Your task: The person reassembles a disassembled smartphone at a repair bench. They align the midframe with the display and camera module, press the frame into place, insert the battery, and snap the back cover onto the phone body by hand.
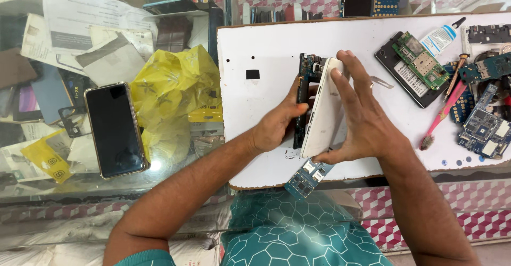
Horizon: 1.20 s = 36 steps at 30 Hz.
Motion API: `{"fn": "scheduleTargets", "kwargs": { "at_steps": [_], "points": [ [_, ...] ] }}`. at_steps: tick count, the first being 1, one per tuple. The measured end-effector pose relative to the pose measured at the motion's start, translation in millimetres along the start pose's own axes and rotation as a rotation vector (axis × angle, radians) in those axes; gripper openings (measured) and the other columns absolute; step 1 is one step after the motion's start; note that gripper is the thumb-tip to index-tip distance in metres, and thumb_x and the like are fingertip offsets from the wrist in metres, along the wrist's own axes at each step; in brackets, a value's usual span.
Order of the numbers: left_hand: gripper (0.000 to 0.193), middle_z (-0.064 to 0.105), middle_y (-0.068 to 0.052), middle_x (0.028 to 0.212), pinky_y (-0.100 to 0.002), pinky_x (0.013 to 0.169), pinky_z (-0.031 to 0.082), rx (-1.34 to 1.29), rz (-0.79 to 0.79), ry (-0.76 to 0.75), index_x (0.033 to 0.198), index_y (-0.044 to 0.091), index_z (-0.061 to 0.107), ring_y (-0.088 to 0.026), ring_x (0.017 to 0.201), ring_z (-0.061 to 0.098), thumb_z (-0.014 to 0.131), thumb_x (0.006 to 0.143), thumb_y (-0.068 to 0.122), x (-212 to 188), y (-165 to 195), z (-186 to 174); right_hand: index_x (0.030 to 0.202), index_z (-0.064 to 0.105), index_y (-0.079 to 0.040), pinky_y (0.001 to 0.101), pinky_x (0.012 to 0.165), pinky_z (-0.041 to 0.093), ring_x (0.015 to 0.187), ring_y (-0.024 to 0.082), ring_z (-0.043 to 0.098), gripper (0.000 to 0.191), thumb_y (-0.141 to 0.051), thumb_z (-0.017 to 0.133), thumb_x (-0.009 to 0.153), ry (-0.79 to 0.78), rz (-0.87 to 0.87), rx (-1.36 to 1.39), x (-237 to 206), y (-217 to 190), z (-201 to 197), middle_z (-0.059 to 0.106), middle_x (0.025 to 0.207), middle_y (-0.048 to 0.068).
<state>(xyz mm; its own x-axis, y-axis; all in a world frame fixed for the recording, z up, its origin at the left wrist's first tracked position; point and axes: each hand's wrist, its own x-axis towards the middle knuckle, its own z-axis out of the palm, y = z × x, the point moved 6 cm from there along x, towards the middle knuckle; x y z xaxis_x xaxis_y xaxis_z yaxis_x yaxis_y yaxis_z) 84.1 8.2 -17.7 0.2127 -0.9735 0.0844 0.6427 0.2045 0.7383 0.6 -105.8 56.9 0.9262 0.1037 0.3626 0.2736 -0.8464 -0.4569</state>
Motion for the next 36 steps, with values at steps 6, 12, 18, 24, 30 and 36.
{"fn": "scheduleTargets", "kwargs": {
  "at_steps": [6, 12, 18, 24, 30, 36],
  "points": [
    [0.118, -0.006, -0.017, 0.179, -0.051, 0.138, 0.015, 0.511, 0.156, -0.079, 0.166, 0.017, -0.026, -0.033, 0.169, 0.001, 0.068, 0.098, 0.038, -4, 11, 23, 0.164, 0.009, -0.016, 0.0677, 0.127, 0.023, 0.157, 0.052, 0.013, 0.149, -0.071, 0.090, 0.051, -0.001, -0.015, -0.017, 0, -2, 4, 0.010, 0.167, 0.026],
    [0.121, -0.019, -0.019, 0.179, -0.055, 0.140, 0.010, 0.781, 0.209, -0.059, 0.165, 0.017, -0.028, -0.038, 0.171, -0.010, 0.069, 0.098, 0.043, -5, 23, 37, 0.165, 0.010, -0.016, 0.0649, 0.132, 0.022, 0.160, 0.048, 0.013, 0.145, -0.061, 0.093, 0.055, 0.032, -0.047, 0.025, -3, -2, 4, 0.011, 0.169, 0.024],
    [0.115, -0.010, -0.024, 0.180, -0.058, 0.137, 0.017, 0.834, 0.211, -0.042, 0.167, 0.015, -0.024, -0.043, 0.170, 0.000, 0.063, 0.101, 0.050, -4, 25, 39, 0.166, 0.008, -0.016, 0.0642, 0.132, 0.020, 0.160, 0.046, 0.012, 0.144, -0.058, 0.093, 0.059, 0.079, -0.105, 0.012, -2, 0, 4, 0.009, 0.169, 0.023],
    [0.112, 0.008, -0.030, 0.171, -0.058, 0.126, 0.032, 0.928, 0.124, -0.006, 0.165, 0.014, -0.022, -0.046, 0.157, 0.025, 0.059, 0.098, 0.053, 0, 27, 43, 0.168, 0.001, -0.021, 0.0620, 0.133, 0.020, 0.162, 0.045, 0.011, 0.142, -0.057, 0.092, 0.064, 0.103, -0.174, 0.010, -2, -2, 3, 0.006, 0.171, 0.023],
    [0.111, 0.016, -0.032, 0.166, -0.058, 0.122, 0.038, 1.026, 0.162, 0.026, 0.163, 0.017, -0.025, -0.048, 0.154, 0.025, 0.062, 0.098, 0.041, -3, 31, 50, 0.168, -0.005, -0.024, 0.0592, 0.132, 0.027, 0.161, 0.046, 0.009, 0.143, -0.057, 0.092, 0.068, 0.126, -0.173, 0.014, -2, -2, 7, 0.002, 0.170, 0.025],
    [0.114, 0.009, -0.028, 0.169, -0.055, 0.118, 0.045, 0.963, 0.099, 0.018, 0.161, 0.021, -0.028, -0.048, 0.157, 0.020, 0.060, 0.089, 0.021, -2, 30, 51, 0.167, -0.007, -0.027, 0.0617, 0.130, 0.029, 0.161, 0.045, 0.009, 0.147, -0.049, 0.095, 0.063, 0.118, -0.137, -0.022, -3, -1, 9, 0.002, 0.169, 0.025]
  ]
}}
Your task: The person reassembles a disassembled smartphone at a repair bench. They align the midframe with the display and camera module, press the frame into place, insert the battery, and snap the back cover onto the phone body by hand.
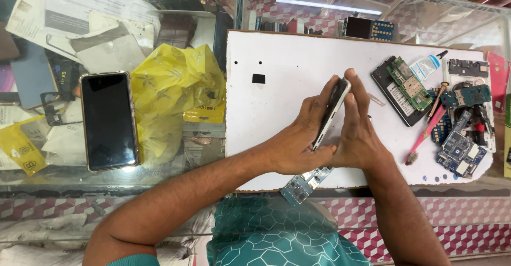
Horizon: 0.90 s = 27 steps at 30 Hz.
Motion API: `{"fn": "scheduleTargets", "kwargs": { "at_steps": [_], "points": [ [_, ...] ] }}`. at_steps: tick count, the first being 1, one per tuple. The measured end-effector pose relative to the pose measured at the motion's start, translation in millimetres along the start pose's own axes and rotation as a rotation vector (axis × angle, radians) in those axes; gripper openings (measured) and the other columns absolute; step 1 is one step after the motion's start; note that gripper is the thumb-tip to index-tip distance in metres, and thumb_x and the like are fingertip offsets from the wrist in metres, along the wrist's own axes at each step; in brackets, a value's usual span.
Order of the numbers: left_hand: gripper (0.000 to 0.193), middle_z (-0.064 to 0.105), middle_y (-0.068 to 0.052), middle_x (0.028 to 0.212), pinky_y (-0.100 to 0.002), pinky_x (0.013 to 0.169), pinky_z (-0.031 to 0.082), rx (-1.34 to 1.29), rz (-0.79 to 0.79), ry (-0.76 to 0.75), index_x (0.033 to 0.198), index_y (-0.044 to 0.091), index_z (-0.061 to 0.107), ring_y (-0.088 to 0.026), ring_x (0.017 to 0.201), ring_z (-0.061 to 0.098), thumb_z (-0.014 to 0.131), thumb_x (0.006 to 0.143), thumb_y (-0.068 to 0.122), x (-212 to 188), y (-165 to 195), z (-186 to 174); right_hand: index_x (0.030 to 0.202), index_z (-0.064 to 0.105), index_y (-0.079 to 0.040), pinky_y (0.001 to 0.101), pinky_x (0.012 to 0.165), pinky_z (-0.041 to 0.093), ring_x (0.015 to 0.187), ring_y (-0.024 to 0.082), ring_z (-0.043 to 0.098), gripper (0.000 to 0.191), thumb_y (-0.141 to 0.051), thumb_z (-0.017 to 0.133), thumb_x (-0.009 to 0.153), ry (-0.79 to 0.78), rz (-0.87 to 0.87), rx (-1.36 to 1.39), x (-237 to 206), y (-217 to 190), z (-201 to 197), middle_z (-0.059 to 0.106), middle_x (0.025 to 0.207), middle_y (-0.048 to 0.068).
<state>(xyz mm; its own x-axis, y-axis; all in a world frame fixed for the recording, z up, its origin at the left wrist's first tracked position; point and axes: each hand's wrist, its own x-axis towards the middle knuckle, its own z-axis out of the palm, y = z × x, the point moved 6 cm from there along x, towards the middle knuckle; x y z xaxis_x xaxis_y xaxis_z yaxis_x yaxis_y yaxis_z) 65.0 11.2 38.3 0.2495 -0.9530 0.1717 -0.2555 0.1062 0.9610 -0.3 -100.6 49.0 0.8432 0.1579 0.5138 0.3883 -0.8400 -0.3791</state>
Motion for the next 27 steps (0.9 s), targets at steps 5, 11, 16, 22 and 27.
{"fn": "scheduleTargets", "kwargs": {
  "at_steps": [5, 11, 16, 22, 27],
  "points": [
    [0.119, 0.002, -0.029, 0.169, -0.052, 0.107, 0.055, 0.000, 0.010, -0.031, 0.156, 0.025, -0.033, -0.051, 0.158, 0.011, 0.059, 0.082, 0.016, 0, 6, -1, 0.165, -0.015, -0.029, 0.0590, 0.127, 0.036, 0.160, 0.046, 0.007, 0.158, -0.050, 0.098, 0.057, -0.035, 0.040, 0.042, -1, -2, 4, -0.003, 0.168, 0.027],
    [0.121, 0.016, -0.032, 0.159, -0.047, 0.089, 0.064, 0.021, -0.057, -0.016, 0.155, 0.034, -0.032, -0.052, 0.147, 0.028, 0.057, 0.076, 0.017, 0, 2, 0, 0.164, -0.022, -0.030, 0.0591, 0.129, 0.035, 0.162, 0.047, 0.008, 0.157, -0.042, 0.097, 0.062, -0.013, 0.079, 0.044, -2, -3, 8, -0.004, 0.170, 0.029],
    [0.122, 0.025, -0.030, 0.147, -0.060, 0.105, 0.047, 0.385, -0.061, 0.245, 0.162, 0.038, -0.012, -0.050, 0.131, 0.038, 0.070, 0.074, 0.021, 0, 0, -25, 0.163, -0.020, -0.022, 0.0554, 0.121, 0.039, 0.149, 0.044, 0.039, 0.144, -0.044, 0.089, 0.071, -0.053, 0.196, 0.436, -7, -2, 1, 0.028, 0.161, 0.034],
    [0.116, 0.028, -0.028, 0.148, -0.062, 0.110, 0.038, 0.761, 0.004, 0.284, 0.164, 0.036, 0.005, -0.049, 0.129, 0.040, 0.076, 0.074, 0.017, -6, 15, -21, 0.162, 0.031, 0.003, 0.0391, 0.096, 0.062, 0.109, 0.022, 0.072, 0.070, -0.021, 0.067, 0.107, 0.354, 0.595, 0.879, -17, 21, 2, 0.070, 0.124, 0.017],
    [0.111, 0.038, -0.031, 0.144, -0.056, 0.106, 0.043, 0.450, 0.072, 0.329, 0.163, 0.022, 0.009, -0.046, 0.127, 0.047, 0.081, 0.078, 0.025, -3, 18, -34, 0.141, 0.054, 0.004, 0.0314, 0.075, 0.063, 0.087, 0.016, 0.072, 0.042, -0.012, 0.063, 0.103, 0.378, 0.790, 0.754, -24, 43, 6, 0.072, 0.111, 0.012]
  ]
}}
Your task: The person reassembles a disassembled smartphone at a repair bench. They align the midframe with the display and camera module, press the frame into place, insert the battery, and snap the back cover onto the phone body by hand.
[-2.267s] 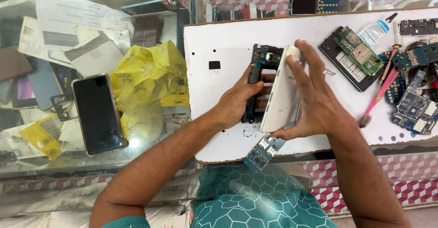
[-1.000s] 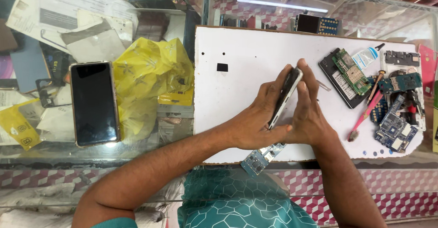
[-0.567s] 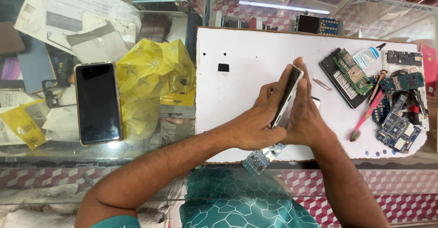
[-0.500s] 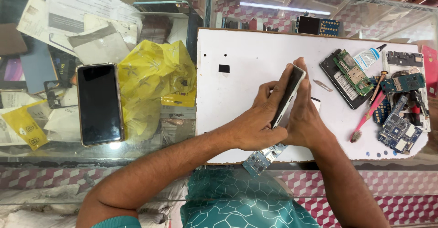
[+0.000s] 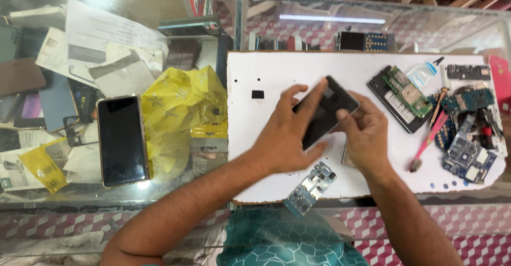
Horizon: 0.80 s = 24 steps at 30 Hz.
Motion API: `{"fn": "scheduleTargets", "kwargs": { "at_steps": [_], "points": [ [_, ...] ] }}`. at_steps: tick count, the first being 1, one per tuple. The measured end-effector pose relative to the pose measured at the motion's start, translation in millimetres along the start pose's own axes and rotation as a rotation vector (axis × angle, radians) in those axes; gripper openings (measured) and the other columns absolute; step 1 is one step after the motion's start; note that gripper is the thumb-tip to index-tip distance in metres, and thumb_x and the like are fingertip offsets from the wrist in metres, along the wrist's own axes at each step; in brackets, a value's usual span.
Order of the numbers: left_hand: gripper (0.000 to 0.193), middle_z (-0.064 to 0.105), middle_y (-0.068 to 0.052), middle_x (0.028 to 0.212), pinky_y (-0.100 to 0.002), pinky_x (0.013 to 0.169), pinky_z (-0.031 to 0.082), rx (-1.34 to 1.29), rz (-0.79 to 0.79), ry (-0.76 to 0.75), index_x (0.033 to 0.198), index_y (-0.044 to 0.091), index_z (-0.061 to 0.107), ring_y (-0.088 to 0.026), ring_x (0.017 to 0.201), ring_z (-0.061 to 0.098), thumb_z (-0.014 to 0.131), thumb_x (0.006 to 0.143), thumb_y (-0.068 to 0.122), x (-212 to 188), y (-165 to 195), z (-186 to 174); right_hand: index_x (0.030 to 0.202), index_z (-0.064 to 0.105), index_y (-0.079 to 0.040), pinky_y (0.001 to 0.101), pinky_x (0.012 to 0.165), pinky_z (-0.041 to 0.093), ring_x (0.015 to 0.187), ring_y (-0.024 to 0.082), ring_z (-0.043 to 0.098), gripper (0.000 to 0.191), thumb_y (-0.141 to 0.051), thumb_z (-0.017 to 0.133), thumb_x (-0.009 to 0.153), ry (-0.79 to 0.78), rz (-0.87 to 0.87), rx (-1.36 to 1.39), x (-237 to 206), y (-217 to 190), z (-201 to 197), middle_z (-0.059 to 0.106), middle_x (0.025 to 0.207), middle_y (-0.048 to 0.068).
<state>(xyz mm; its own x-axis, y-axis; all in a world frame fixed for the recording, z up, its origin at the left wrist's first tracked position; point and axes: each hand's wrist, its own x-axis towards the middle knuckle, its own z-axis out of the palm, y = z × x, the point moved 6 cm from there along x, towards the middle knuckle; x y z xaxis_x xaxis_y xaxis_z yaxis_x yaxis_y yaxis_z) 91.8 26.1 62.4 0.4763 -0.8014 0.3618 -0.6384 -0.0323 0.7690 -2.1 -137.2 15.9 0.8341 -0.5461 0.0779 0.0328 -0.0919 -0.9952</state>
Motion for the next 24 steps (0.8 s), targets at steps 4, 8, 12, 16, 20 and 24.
{"fn": "scheduleTargets", "kwargs": {
  "at_steps": [4, 8, 12, 16, 20, 24],
  "points": [
    [0.076, 0.066, -0.021, 0.130, -0.040, 0.098, 0.056, -0.392, -0.270, -0.179, 0.163, 0.013, 0.030, -0.029, 0.116, 0.067, 0.067, 0.097, 0.020, 11, -41, 4, 0.140, 0.056, 0.002, 0.0315, 0.073, 0.062, 0.087, 0.016, 0.073, 0.039, -0.015, 0.063, 0.106, -0.014, 0.008, 0.124, 4, 2, -14, 0.073, 0.108, 0.010],
    [0.058, 0.068, -0.017, 0.135, -0.039, 0.105, 0.055, -0.794, -0.144, -0.402, 0.162, 0.004, 0.039, -0.022, 0.121, 0.063, 0.063, 0.109, 0.011, 8, -48, 21, 0.140, 0.056, 0.001, 0.0326, 0.072, 0.063, 0.085, 0.018, 0.074, 0.039, -0.016, 0.064, 0.106, 0.000, 0.012, 0.182, 7, 3, -24, 0.073, 0.107, 0.011],
    [0.076, 0.068, -0.012, 0.126, -0.037, 0.101, 0.062, -1.008, -0.290, -0.507, 0.163, 0.007, 0.028, -0.017, 0.110, 0.069, 0.069, 0.100, 0.015, -1, -61, 31, 0.141, 0.055, 0.002, 0.0342, 0.075, 0.065, 0.088, 0.019, 0.075, 0.037, -0.014, 0.062, 0.108, 0.017, 0.015, 0.249, 7, -1, -30, 0.073, 0.110, 0.012],
    [0.077, 0.068, -0.010, 0.126, -0.037, 0.103, 0.063, -1.080, -0.328, -0.504, 0.162, 0.005, 0.027, -0.016, 0.110, 0.071, 0.068, 0.098, 0.018, 1, -67, 30, 0.146, 0.051, 0.002, 0.0332, 0.074, 0.064, 0.091, 0.020, 0.075, 0.042, -0.012, 0.061, 0.108, 0.025, 0.022, 0.296, 12, -6, -33, 0.073, 0.116, 0.013],
    [0.077, 0.071, -0.010, 0.119, -0.037, 0.101, 0.064, -1.117, -0.325, -0.468, 0.165, 0.004, 0.027, -0.016, 0.106, 0.070, 0.068, 0.101, 0.019, 0, -67, 32, 0.152, 0.046, 0.001, 0.0315, 0.075, 0.063, 0.093, 0.018, 0.074, 0.047, -0.010, 0.061, 0.108, -0.008, 0.042, 0.266, 12, -7, -34, 0.072, 0.121, 0.013],
    [0.077, 0.072, -0.012, 0.117, -0.040, 0.097, 0.063, -1.088, -0.334, -0.436, 0.161, 0.003, 0.030, -0.020, 0.107, 0.072, 0.069, 0.099, 0.028, 1, -68, 31, 0.153, 0.044, 0.001, 0.0318, 0.073, 0.062, 0.093, 0.019, 0.075, 0.048, -0.009, 0.060, 0.108, -0.028, 0.022, 0.310, 11, -12, -39, 0.072, 0.120, 0.014]
  ]
}}
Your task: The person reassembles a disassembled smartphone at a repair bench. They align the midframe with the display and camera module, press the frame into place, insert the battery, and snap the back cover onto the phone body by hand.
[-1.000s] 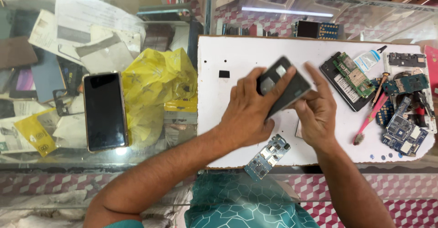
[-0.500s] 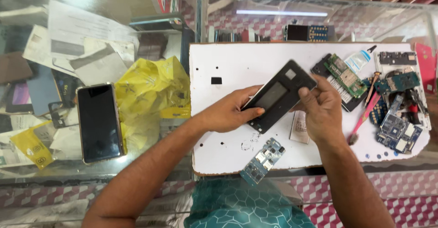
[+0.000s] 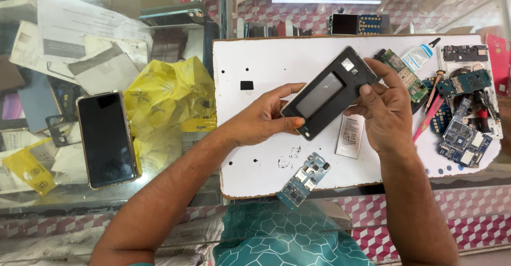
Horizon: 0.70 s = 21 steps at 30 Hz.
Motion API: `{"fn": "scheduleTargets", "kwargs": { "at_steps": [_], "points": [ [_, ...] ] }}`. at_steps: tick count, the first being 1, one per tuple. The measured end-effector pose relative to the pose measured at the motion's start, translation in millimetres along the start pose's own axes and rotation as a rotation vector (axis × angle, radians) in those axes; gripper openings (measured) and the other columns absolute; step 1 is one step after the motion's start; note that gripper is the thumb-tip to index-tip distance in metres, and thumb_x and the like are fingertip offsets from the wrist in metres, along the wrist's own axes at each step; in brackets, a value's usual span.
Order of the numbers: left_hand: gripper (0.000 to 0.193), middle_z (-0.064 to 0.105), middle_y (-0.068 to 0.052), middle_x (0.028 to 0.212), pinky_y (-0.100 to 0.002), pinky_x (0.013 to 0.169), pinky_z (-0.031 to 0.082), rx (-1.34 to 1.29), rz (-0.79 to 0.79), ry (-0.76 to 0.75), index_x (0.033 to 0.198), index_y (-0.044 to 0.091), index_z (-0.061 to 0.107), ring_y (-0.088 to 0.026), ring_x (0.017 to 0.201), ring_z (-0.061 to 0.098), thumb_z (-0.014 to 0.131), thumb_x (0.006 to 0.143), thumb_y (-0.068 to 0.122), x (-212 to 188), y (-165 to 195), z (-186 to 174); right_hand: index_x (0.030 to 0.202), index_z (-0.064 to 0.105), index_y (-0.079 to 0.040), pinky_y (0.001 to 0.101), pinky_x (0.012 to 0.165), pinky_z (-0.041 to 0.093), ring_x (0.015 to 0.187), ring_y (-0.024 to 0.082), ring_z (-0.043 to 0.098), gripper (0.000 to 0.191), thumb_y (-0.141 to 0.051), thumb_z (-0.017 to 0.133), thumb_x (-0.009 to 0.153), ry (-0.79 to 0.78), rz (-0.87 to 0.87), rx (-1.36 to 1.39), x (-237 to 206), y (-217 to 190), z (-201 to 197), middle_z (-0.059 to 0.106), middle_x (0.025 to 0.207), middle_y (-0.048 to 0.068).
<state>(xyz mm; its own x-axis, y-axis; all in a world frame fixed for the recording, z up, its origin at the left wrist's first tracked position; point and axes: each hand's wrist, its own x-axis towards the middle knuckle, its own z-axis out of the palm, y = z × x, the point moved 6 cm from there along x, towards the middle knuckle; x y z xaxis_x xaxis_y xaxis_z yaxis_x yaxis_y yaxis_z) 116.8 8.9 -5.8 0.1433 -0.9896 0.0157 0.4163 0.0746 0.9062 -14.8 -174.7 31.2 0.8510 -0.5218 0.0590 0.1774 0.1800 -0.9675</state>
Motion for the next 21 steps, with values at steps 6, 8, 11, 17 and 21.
{"fn": "scheduleTargets", "kwargs": {
  "at_steps": [6, 8, 11, 17, 21],
  "points": [
    [0.077, 0.063, -0.018, 0.139, -0.042, 0.104, 0.057, -0.446, -0.069, -0.025, 0.163, 0.001, 0.036, -0.026, 0.124, 0.066, 0.039, 0.111, 0.058, 1, -10, 18, 0.154, 0.043, 0.002, 0.0308, 0.073, 0.062, 0.095, 0.017, 0.071, 0.052, -0.009, 0.060, 0.106, -0.079, 0.071, 0.011, -5, 11, 21, 0.071, 0.118, 0.013],
    [0.083, 0.062, -0.021, 0.140, -0.044, 0.098, 0.059, -0.527, -0.083, -0.140, 0.159, 0.004, 0.036, -0.033, 0.122, 0.068, 0.029, 0.105, 0.067, -5, -14, 29, 0.155, 0.044, 0.003, 0.0294, 0.074, 0.060, 0.093, 0.017, 0.070, 0.051, -0.010, 0.059, 0.108, -0.082, 0.027, -0.127, -8, 9, 25, 0.071, 0.119, 0.014],
    [0.084, 0.060, -0.024, 0.140, -0.045, 0.103, 0.058, -0.408, -0.062, -0.096, 0.160, 0.003, 0.037, -0.035, 0.126, 0.064, 0.027, 0.107, 0.067, -4, -18, 27, 0.154, 0.042, 0.003, 0.0278, 0.076, 0.059, 0.102, 0.016, 0.068, 0.053, -0.007, 0.061, 0.106, -0.027, -0.052, -0.294, -7, 0, 26, 0.066, 0.127, 0.014],
    [0.090, 0.050, -0.014, 0.147, -0.041, 0.111, 0.048, -0.221, 0.028, 0.083, 0.169, 0.014, 0.017, -0.026, 0.134, 0.053, 0.057, 0.100, 0.056, 0, -10, 17, 0.146, 0.044, 0.002, 0.0273, 0.075, 0.059, 0.098, 0.017, 0.068, 0.065, 0.004, 0.072, 0.088, 0.050, -0.071, -0.493, -6, -5, 42, 0.060, 0.119, 0.011],
    [0.099, 0.050, -0.013, 0.146, -0.039, 0.115, 0.045, -0.135, 0.093, 0.091, 0.171, 0.014, 0.012, -0.023, 0.135, 0.051, 0.074, 0.097, 0.037, -3, -8, 16, 0.141, 0.049, 0.002, 0.0264, 0.073, 0.060, 0.090, 0.014, 0.067, 0.069, 0.003, 0.081, 0.080, 0.042, -0.042, -0.583, -15, 5, 56, 0.064, 0.108, 0.009]
  ]
}}
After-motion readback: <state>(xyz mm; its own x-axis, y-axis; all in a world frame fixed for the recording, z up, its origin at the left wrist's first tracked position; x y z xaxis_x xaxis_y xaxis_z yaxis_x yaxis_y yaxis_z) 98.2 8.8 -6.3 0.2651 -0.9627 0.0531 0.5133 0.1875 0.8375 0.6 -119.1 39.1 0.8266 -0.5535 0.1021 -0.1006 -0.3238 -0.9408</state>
